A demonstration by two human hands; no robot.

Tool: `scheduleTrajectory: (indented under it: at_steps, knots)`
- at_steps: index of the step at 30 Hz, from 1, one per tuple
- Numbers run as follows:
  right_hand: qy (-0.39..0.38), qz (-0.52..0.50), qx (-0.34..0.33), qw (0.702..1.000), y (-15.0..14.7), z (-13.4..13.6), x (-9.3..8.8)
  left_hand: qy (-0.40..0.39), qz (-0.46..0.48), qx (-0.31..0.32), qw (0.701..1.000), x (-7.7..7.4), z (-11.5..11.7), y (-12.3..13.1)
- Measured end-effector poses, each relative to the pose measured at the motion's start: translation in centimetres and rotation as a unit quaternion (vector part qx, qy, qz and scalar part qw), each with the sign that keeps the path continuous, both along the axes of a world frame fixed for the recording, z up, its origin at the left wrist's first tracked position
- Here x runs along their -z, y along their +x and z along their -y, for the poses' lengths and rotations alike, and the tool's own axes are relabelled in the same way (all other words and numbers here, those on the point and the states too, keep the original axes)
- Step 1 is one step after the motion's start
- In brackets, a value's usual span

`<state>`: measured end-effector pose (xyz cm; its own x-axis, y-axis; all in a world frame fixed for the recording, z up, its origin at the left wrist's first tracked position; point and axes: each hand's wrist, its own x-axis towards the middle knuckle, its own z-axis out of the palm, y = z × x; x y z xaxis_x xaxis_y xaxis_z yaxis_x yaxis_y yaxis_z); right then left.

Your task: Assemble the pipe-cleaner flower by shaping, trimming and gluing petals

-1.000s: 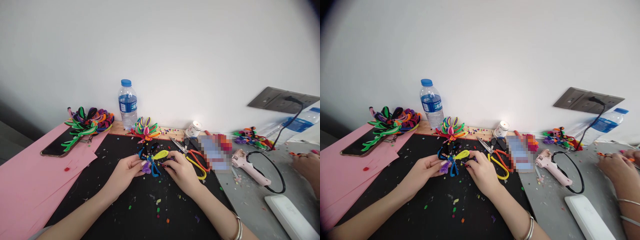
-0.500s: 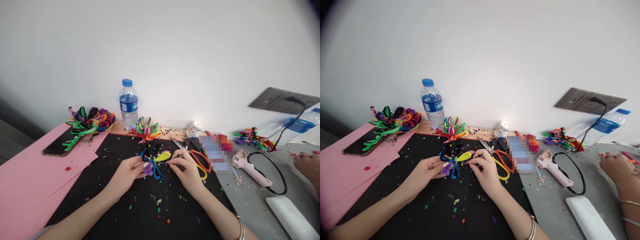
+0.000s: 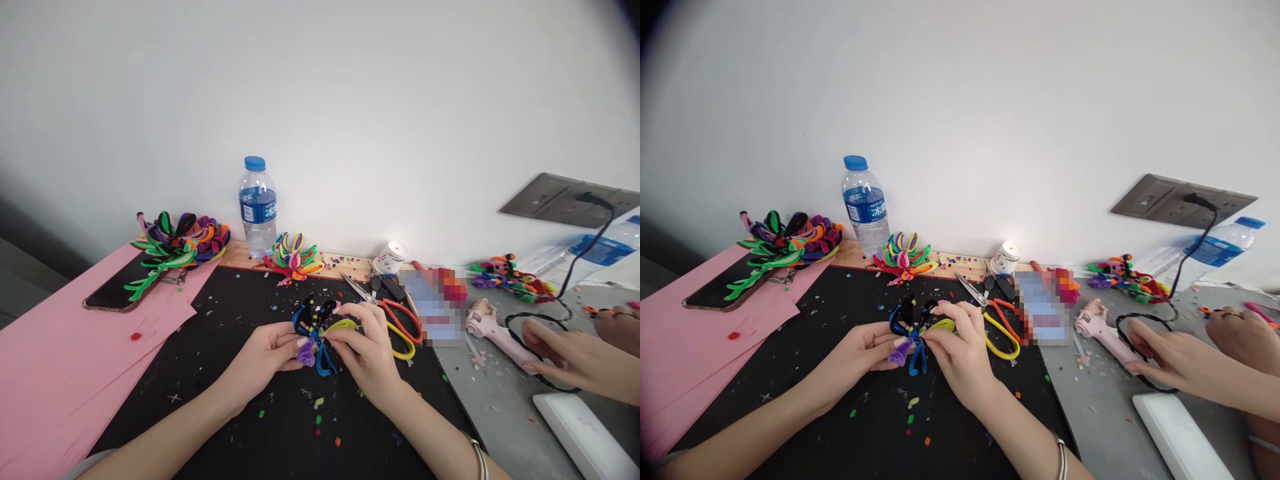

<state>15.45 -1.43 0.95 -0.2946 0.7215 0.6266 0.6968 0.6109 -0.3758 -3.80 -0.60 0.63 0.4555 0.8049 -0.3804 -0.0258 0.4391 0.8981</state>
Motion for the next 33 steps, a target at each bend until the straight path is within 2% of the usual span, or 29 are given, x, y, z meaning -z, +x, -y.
scheduleTrajectory:
  at_steps: [7, 33]
  knots:
    - [0.004, 0.049, 0.001, 0.999, -0.1, 0.04, -0.02, -0.005, -0.002, -0.003, 1.0, -0.12, 0.07, 0.01]
    - [-0.015, 0.063, -0.017, 0.998, 0.45, 0.15, 0.0, -0.001, -0.004, -0.01, 1.0, -0.32, -0.08, -0.23]
